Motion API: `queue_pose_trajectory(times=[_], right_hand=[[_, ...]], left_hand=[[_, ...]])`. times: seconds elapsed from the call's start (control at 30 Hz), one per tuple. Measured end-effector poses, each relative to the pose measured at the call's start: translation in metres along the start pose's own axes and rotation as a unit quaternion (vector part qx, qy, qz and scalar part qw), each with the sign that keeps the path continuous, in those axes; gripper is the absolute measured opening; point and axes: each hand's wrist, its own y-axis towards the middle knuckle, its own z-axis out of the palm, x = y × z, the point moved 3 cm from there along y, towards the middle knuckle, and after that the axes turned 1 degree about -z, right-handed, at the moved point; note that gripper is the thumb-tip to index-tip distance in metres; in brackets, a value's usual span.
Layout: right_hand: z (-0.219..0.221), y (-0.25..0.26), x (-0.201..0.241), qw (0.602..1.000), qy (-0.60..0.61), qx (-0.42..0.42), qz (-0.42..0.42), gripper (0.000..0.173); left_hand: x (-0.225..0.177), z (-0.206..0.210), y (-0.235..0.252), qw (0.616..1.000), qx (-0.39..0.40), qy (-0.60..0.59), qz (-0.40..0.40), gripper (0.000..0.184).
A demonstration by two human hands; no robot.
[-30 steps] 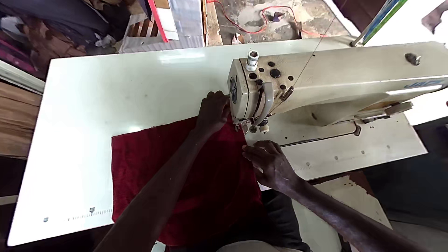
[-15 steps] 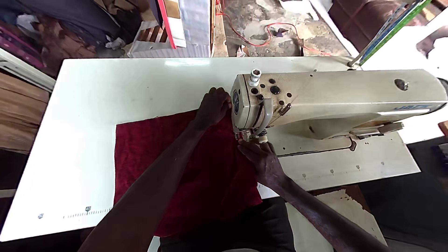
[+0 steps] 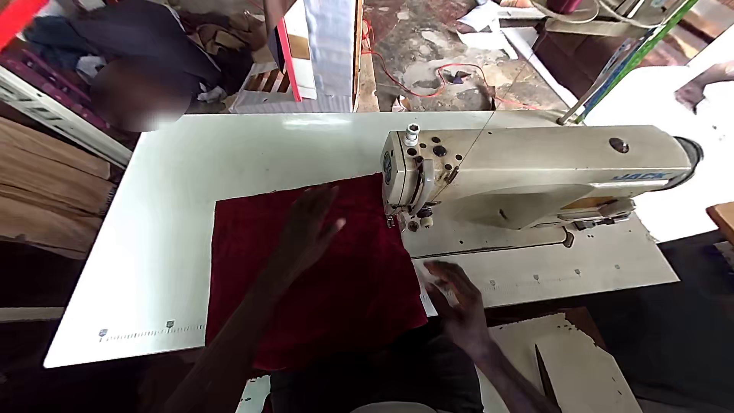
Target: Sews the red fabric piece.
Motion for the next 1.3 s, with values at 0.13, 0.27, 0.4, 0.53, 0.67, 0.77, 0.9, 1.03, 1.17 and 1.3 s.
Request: queue_pose_trajectory(times=[0.13, 0.27, 0.4, 0.53, 0.67, 0.77, 0.9, 1.03, 1.17, 1.3], right_hand=[[-0.003, -0.066, 0.012, 0.989, 0.089, -0.088, 0.075, 0.017], [0.007, -0.076, 0.017, 0.985, 0.093, -0.082, 0.117, 0.028], [0.015, -0.045, 0.024, 0.968, 0.133, -0.029, 0.213, 0.059], [0.027, -0.021, 0.033, 0.911, 0.269, 0.014, 0.312, 0.072], [0.029, -0.029, 0.040, 0.868, 0.311, 0.079, 0.379, 0.067], [0.029, -0.044, 0.047, 0.856, 0.317, 0.132, 0.387, 0.054], [0.029, -0.056, 0.059, 0.833, 0.354, 0.188, 0.382, 0.034], [0.023, -0.068, 0.054, 0.840, 0.345, 0.185, 0.376, 0.029], [0.017, -0.082, 0.031, 0.870, 0.262, 0.115, 0.402, 0.030], [0.026, -0.090, 0.009, 0.865, 0.247, 0.075, 0.431, 0.027]], left_hand=[[0.054, -0.024, -0.096, 0.990, -0.060, 0.063, -0.116, 0.066], [0.090, -0.019, -0.110, 0.985, -0.088, 0.093, -0.119, 0.066], [0.110, -0.021, -0.089, 0.988, -0.073, 0.108, -0.088, 0.066], [0.107, -0.030, -0.086, 0.989, -0.122, 0.067, -0.048, 0.058], [0.028, -0.035, -0.109, 0.992, -0.125, -0.006, 0.023, 0.055], [-0.047, -0.001, -0.143, 0.991, -0.048, -0.039, 0.118, 0.070], [-0.111, 0.048, -0.173, 0.979, 0.035, -0.051, 0.195, 0.082], [-0.116, 0.068, -0.174, 0.983, -0.009, -0.050, 0.174, 0.045], [-0.115, 0.071, -0.171, 0.981, -0.042, -0.026, 0.188, 0.025], [-0.120, 0.063, -0.171, 0.974, -0.068, -0.017, 0.213, 0.026]])
